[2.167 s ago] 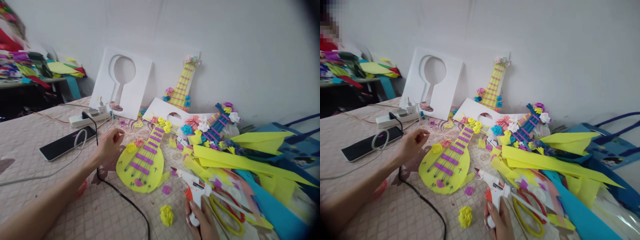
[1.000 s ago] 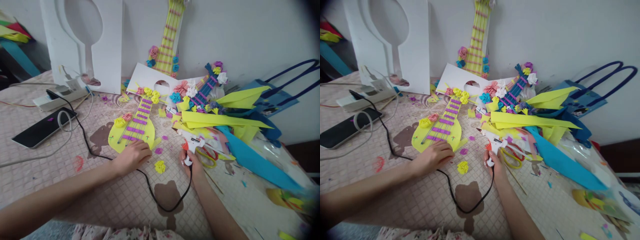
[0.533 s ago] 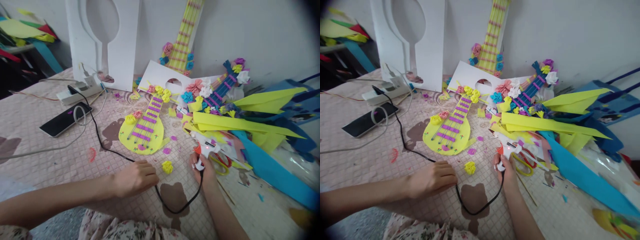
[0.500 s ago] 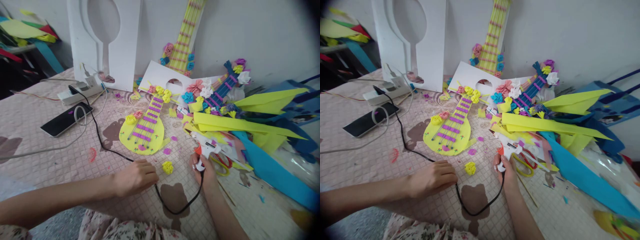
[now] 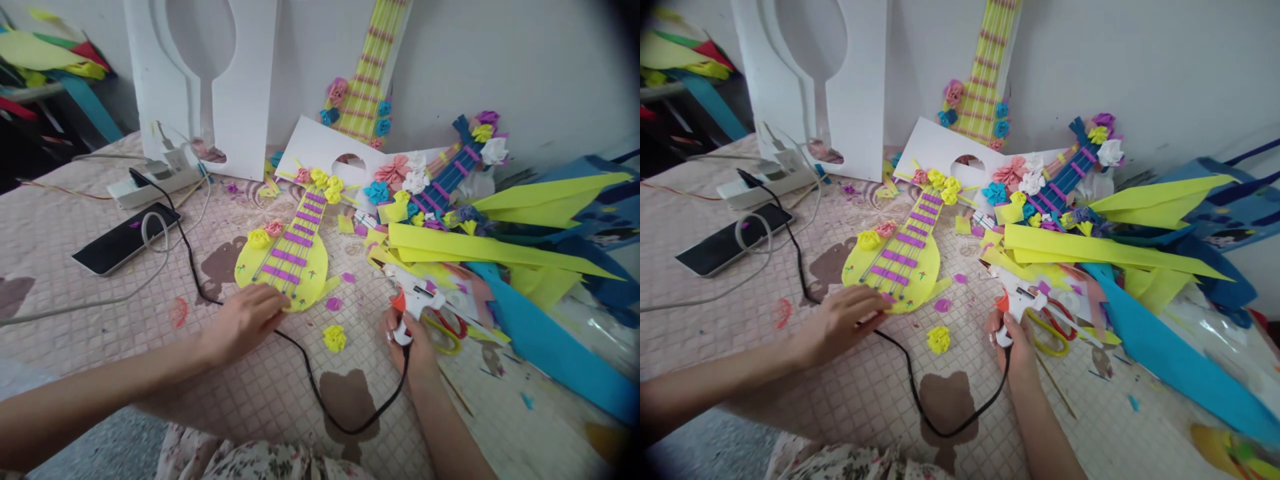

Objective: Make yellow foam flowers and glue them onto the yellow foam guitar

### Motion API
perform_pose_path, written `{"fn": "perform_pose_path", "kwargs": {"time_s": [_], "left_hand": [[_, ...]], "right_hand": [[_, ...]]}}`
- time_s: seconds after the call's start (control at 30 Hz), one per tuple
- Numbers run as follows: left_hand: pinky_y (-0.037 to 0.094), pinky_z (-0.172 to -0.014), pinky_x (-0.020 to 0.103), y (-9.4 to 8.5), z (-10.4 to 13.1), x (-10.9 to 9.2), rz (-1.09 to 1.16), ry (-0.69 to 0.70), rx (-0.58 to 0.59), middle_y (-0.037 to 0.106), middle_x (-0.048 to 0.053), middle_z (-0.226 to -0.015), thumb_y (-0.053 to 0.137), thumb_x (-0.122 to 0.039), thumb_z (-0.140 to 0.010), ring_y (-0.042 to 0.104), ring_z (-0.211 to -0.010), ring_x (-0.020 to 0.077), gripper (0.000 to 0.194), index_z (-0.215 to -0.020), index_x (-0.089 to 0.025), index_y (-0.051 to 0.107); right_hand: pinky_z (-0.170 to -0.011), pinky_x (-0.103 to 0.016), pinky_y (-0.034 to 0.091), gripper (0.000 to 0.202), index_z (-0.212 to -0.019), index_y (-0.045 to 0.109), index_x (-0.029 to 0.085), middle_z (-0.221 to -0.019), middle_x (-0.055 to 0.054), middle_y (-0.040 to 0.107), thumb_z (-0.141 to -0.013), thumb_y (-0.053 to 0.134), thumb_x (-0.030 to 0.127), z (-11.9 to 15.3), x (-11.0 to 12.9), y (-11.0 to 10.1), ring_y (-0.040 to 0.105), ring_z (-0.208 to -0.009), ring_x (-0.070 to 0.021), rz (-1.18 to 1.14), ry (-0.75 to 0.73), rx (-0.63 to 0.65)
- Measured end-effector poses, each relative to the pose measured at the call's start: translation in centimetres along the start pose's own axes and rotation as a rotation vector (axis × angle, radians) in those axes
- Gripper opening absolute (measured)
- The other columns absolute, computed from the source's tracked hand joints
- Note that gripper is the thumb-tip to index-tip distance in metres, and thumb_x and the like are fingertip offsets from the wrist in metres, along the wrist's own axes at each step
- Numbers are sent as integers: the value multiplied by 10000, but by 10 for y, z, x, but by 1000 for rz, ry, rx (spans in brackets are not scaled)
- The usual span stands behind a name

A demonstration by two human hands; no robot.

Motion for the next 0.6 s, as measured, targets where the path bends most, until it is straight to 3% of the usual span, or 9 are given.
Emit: {"fn": "perform_pose_path", "kwargs": {"time_s": [0.07, 0.13, 0.27, 0.37, 0.5, 0.6], "left_hand": [[458, -768, 320, -1, -4, 12, -57, -82, -53, 607, 61, -939, 504, -235, -901, 565, -865, 190, 110, -973, -182, 568], [454, -801, 347, 1, -8, 21, -73, -109, -15, 580, 74, -1004, 531, -249, -887, 543, -919, 208, 162, -1033, -188, 567], [438, -801, 350, 4, -15, 26, -6, -105, 60, 574, 65, -948, 529, -238, -882, 525, -886, 195, 104, -861, -171, 605], [442, -745, 302, -4, -20, 27, 157, -215, 58, 603, 47, -867, 542, -239, -865, 539, -805, 160, 126, -784, -155, 590], [429, -573, 230, -15, -22, 32, 503, -500, 137, 621, 12, -715, 577, -330, -830, 531, -619, 110, 189, -792, -146, 584], [443, -572, 216, -17, -19, 39, 730, -562, 126, 616, 9, -709, 597, -371, -805, 553, -630, 105, 237, -791, -136, 572]], "right_hand": [[-421, -239, 286, 183, -658, 488, 215, -578, 34, 435, -762, 585, 331, 1, 0, 1, 396, -475, -96, 6, 3, 2], [-422, -241, 285, 189, -660, 483, 215, -576, 33, 429, -762, 583, 338, 1, 0, 2, 398, -477, -99, 20, -2, -3], [-420, -237, 281, 194, -684, 486, 212, -574, 36, 430, -757, 590, 359, 0, -1, -1, 397, -474, -100, 35, 2, -1], [-424, -230, 283, 195, -685, 489, 210, -581, 37, 446, -765, 592, 355, 0, -3, -3, 402, -480, -97, 21, -17, 19], [-456, -227, 305, 200, -677, 501, 201, -596, 28, 456, -816, 557, 333, 4, -6, -2, 418, -522, -101, 87, -27, 40], [-458, -229, 300, 212, -685, 487, 207, -594, 27, 450, -836, 538, 347, 10, -5, 5, 406, -525, -108, 131, -27, 92]]}}
Point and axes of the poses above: each hand's wrist, its own z-axis away from the middle knuckle, its own y-axis out of the palm, x = y × z, the point moved 1 cm from there along -z, towards the middle knuckle
